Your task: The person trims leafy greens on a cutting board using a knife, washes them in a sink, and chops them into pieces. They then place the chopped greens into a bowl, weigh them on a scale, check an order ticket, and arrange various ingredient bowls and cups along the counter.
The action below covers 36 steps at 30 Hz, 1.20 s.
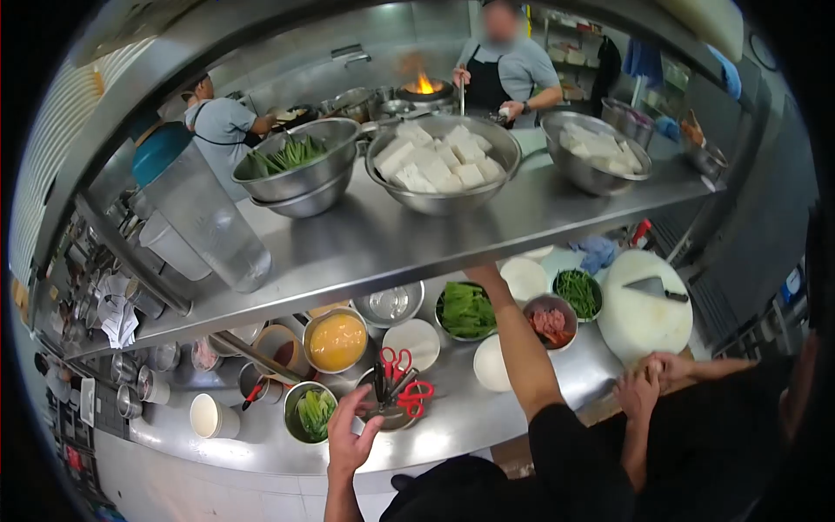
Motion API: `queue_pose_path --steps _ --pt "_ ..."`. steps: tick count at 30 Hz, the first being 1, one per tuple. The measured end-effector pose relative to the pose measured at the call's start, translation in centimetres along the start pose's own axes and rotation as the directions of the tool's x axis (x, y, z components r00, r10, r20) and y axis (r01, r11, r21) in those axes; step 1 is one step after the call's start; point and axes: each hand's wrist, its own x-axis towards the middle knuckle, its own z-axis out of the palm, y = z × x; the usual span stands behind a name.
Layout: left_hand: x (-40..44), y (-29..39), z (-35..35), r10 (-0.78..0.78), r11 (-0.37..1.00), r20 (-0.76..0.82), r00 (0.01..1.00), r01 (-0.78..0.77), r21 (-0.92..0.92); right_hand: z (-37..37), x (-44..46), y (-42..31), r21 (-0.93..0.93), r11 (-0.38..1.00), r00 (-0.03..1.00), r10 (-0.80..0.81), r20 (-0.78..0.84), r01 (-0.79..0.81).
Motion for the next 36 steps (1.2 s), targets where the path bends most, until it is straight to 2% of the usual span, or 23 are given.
queue_pose_path --steps 2,3,4,5,6,8,14,16,19,20,21,22,23,24,26,28,30,31,32,33,34,35,36 --pt "-1.6 -1.2 -0.3 -0.067 0.996 0.004 0.998 0.067 0.054 4.8 1.3 4.9 -0.278 0.960 0.997 0.056 0.055 -0.039" --pt "-2.5 -1.4 -0.2 -0.073 0.996 -0.037 0.997 0.075 0.053 5.8 1.7 5.5 -0.318 0.938 0.976 0.184 0.116 -0.139" --pt "-3.6 -2.2 -0.5 -0.118 0.991 -0.010 0.993 0.119 0.068 6.7 2.1 5.6 -0.363 0.902 0.934 0.312 0.174 -0.234" --pt "-4.6 -2.7 -0.6 -0.160 0.985 -0.021 0.987 0.161 0.053 6.7 1.9 5.1 -0.354 0.905 0.928 0.318 0.192 -0.237" --pt "-5.6 -3.2 -0.6 -0.203 0.978 -0.033 0.979 0.204 0.041 7.4 2.1 5.0 -0.314 0.845 0.846 0.501 0.182 -0.433" --pt "-7.7 -4.7 -0.8 -0.302 0.951 -0.026 0.953 0.303 0.052 4.4 1.0 0.7 -0.369 0.761 0.748 0.628 0.216 -0.533" --pt "-11.2 -5.8 -0.4 -0.431 0.892 0.034 0.902 0.420 0.165 4.2 0.3 -0.2 -0.504 0.696 0.660 0.693 0.290 -0.511" --pt "-11.3 -5.5 0.0 -0.462 0.876 0.061 0.885 0.445 0.189 3.3 0.3 -1.1 -0.519 0.718 0.692 0.659 0.294 -0.464" --pt "-11.3 -5.4 0.8 -0.468 0.874 0.121 0.875 0.439 0.207 3.1 -0.6 -2.2 -0.445 0.755 0.808 0.579 0.109 -0.481" --pt "-11.4 -5.5 1.1 -0.476 0.871 0.124 0.870 0.448 0.201 2.5 -0.8 -3.2 -0.453 0.752 0.805 0.582 0.116 -0.478" --pt "-11.4 -5.6 1.4 -0.523 0.846 0.182 0.833 0.479 0.235 2.1 -1.1 -4.2 -0.363 0.763 0.795 0.600 0.088 -0.535" --pt "-11.5 -5.7 1.7 -0.565 0.820 0.237 0.790 0.505 0.270 1.7 -1.9 -5.4 -0.266 0.767 0.783 0.619 0.062 -0.584" --pt "-11.8 -6.0 1.9 -0.615 0.786 0.326 0.718 0.526 0.324 1.9 -3.2 -6.4 -0.140 0.801 0.812 0.581 -0.054 -0.582" --pt "-12.8 -7.2 2.0 -0.624 0.779 0.322 0.712 0.537 0.324 1.8 -4.7 -7.9 -0.142 0.801 0.812 0.582 -0.041 -0.581" --pt "-15.9 -11.1 2.4 -0.648 0.738 0.556 0.520 0.607 0.293 0.5 -7.9 -11.7 0.113 0.849 0.843 0.527 -0.113 -0.516" --pt "-18.9 -13.3 3.8 -0.678 0.626 0.665 0.313 0.719 0.300 -0.4 -11.6 -15.5 0.286 0.841 0.865 0.496 -0.074 -0.458" --pt "-22.5 -14.6 5.0 -0.651 0.677 0.705 0.282 0.635 0.371 -1.8 -15.3 -20.0 0.463 0.761 0.887 0.433 0.160 -0.455" --pt "-23.5 -15.2 5.0 -0.647 0.678 0.703 0.297 0.645 0.352 -1.2 -17.2 -21.7 0.518 0.782 0.938 0.293 0.183 -0.346" --pt "-24.3 -15.0 5.0 -0.652 0.717 0.674 0.348 0.572 0.398 -0.5 -19.3 -23.3 0.573 0.783 0.967 0.146 0.208 -0.241" --pt "-25.6 -14.8 4.8 -0.658 0.739 0.642 0.394 0.505 0.447 -0.4 -21.2 -25.2 0.617 0.762 0.948 -0.011 0.318 -0.198" --pt "-27.1 -14.7 5.0 -0.665 0.728 0.629 0.403 0.541 0.422 -0.4 -23.0 -27.1 0.665 0.729 0.891 -0.179 0.416 -0.164" --pt "-28.8 -14.5 5.0 -0.652 0.754 0.515 0.557 0.545 0.366 -0.7 -24.8 -29.2 0.614 0.747 0.738 -0.259 0.623 -0.256" --pt "-30.3 -14.7 4.6 -0.627 0.779 0.370 0.685 0.540 0.320 -0.6 -26.4 -31.3 0.542 0.775 0.532 -0.324 0.782 -0.325"
